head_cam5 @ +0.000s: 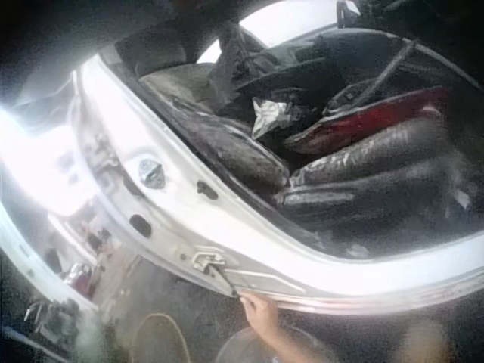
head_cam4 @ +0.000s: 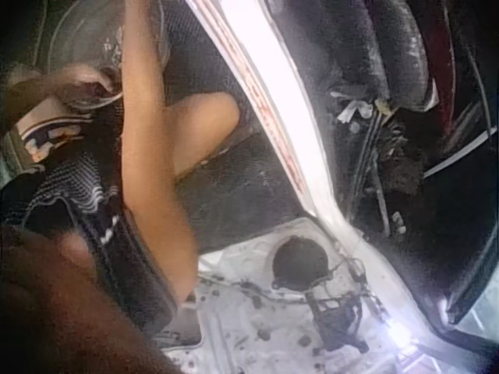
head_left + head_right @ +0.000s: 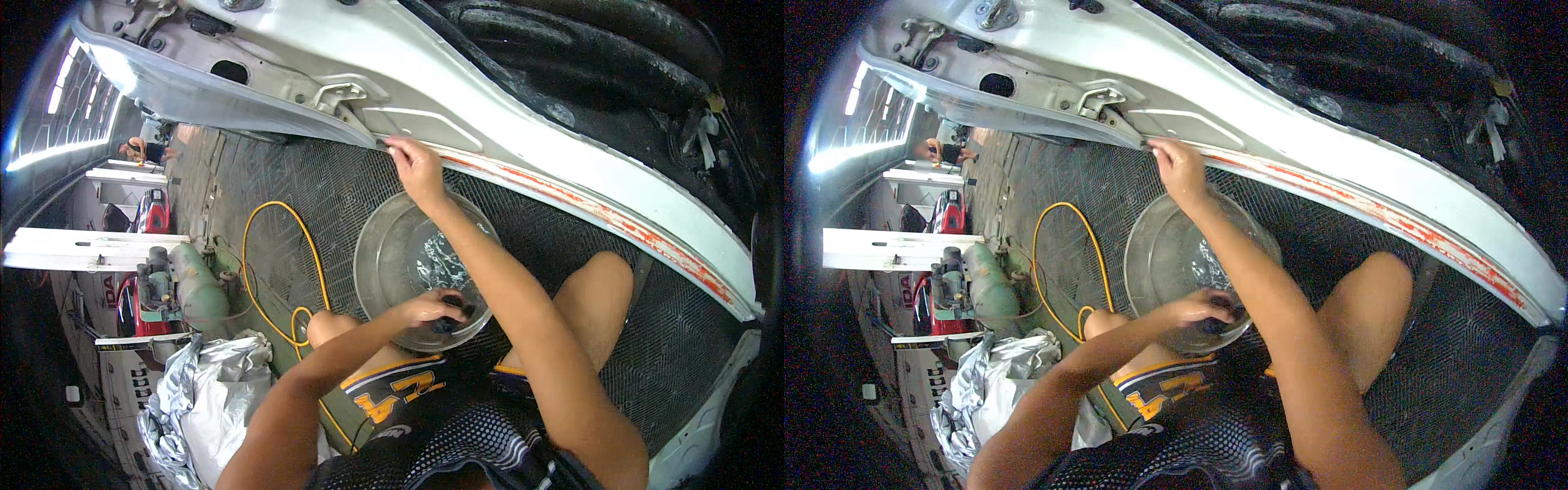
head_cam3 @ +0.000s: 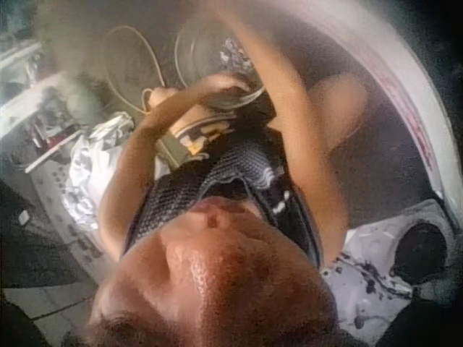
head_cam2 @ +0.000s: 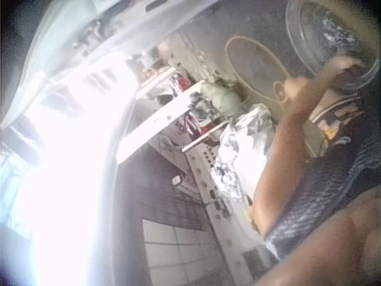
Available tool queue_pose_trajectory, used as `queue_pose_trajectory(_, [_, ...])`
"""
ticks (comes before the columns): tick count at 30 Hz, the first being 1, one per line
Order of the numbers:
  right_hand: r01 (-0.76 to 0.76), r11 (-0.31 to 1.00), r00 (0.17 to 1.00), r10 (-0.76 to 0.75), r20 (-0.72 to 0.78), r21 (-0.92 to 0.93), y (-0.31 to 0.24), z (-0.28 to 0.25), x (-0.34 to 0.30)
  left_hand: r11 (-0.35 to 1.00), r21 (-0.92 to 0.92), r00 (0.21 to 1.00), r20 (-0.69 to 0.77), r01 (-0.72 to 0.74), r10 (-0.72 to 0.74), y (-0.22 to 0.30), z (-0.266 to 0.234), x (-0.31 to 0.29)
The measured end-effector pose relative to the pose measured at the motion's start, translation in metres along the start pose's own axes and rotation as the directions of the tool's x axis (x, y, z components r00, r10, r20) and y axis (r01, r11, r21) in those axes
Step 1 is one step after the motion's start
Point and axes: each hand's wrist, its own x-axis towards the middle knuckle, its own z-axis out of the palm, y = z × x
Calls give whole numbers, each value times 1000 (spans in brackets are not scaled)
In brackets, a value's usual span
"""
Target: The person sits on the floor and repeatedly dips a sponge into a bucket of water to wipe the interior metal frame of a white car door. The person cleans the door jamb and hinge areas, frequently dipping the sponge to re-wet it.
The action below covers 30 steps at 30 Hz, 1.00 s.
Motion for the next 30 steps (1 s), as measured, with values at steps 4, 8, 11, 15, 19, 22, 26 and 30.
queue_pose_trajectory(4, [-255, 967, 966, 256, -33, 11, -12, -1, 14, 887, 252, 889, -156, -386, 431, 78, -39, -88])
queue_pose_trajectory(8, [-149, 989, 982, 149, -118, 5, -2, 39, 57, 201, 961, 489, -86, -189, 868, 250, -73, -149])
queue_pose_trajectory(11, [-233, 971, 972, 234, 11, -60, -30, 78, 61, -258, 708, 547, -212, 657, 810, 321, -117, -162])
queue_pose_trajectory(15, [-56, 973, 957, 116, 266, -224, -9, 55, 61, -361, 646, 619, -223, 672, 753, 303, -120, -148])
queue_pose_trajectory(19, [-282, 959, 959, 282, 18, 15, -11, 60, 67, -144, 850, 446, -116, 507, 888, 211, -134, -121])
queue_pose_trajectory(22, [-411, 906, 907, 417, -54, 97, -33, 75, 65, 289, 829, 235, -438, 479, 868, 136, -155, -92])
queue_pose_trajectory(26, [-156, 987, 971, 161, 176, -43, -19, 50, 46, 532, 777, 276, -622, 336, 733, 75, -178, -54])
queue_pose_trajectory(30, [-547, 809, 833, 552, 43, 214, 0, 57, 49, 691, 711, 345, -685, 127, 642, 77, -170, -12])
